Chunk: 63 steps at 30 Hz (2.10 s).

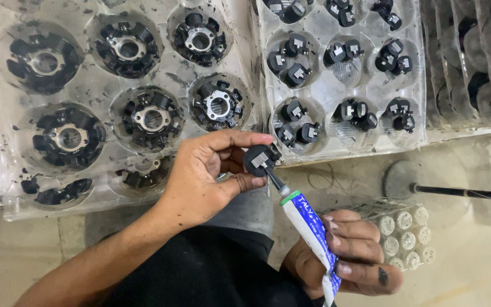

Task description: The person picks small black friction-pad components from a plastic tray, squeezes adhesive from a tube onto each one, and places the glued pieces back into the tray. They also hold a round metal hub assembly and press the glued pads onto it, repeating the glue-and-place cycle across many parts.

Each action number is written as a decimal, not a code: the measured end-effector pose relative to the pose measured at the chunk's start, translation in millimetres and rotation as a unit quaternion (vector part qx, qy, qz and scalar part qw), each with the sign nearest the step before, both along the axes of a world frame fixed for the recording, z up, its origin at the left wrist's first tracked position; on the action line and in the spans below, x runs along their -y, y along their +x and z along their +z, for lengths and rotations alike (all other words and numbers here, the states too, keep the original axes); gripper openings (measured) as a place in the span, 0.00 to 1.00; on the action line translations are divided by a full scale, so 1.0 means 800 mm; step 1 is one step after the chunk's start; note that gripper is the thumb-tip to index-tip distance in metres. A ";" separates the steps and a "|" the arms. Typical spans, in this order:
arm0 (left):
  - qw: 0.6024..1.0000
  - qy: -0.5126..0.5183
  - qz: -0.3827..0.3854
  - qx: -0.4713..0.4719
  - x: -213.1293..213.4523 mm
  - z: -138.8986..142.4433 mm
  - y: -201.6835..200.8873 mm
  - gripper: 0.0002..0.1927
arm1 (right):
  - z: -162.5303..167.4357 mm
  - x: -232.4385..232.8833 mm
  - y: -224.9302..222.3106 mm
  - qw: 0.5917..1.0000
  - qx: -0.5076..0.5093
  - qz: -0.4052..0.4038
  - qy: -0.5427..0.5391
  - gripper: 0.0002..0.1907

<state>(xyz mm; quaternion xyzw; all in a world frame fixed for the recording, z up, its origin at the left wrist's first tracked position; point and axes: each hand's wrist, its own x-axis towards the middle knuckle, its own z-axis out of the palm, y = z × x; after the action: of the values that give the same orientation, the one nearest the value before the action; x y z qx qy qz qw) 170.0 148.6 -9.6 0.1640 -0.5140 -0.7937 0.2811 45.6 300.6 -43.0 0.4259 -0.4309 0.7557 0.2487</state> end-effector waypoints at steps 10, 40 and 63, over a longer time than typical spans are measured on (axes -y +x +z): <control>1.000 0.017 -0.008 0.014 0.000 0.000 0.001 0.28 | -0.006 -0.007 0.000 1.000 0.000 0.015 -0.013 0.16; 0.988 0.142 -0.030 -0.044 -0.015 -0.016 0.006 0.22 | 0.010 -0.015 0.004 0.897 0.350 0.264 -0.051 0.12; 0.985 0.165 -0.012 -0.045 -0.016 -0.022 0.003 0.20 | -0.018 -0.007 -0.034 0.767 0.568 0.295 -0.056 0.11</control>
<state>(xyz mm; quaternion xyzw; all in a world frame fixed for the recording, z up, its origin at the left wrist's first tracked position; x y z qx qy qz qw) 172.4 161.1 -27.2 0.1654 -0.3651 -0.8775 0.2634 18.6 306.2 -57.1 0.0107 -0.3039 0.9185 -0.2527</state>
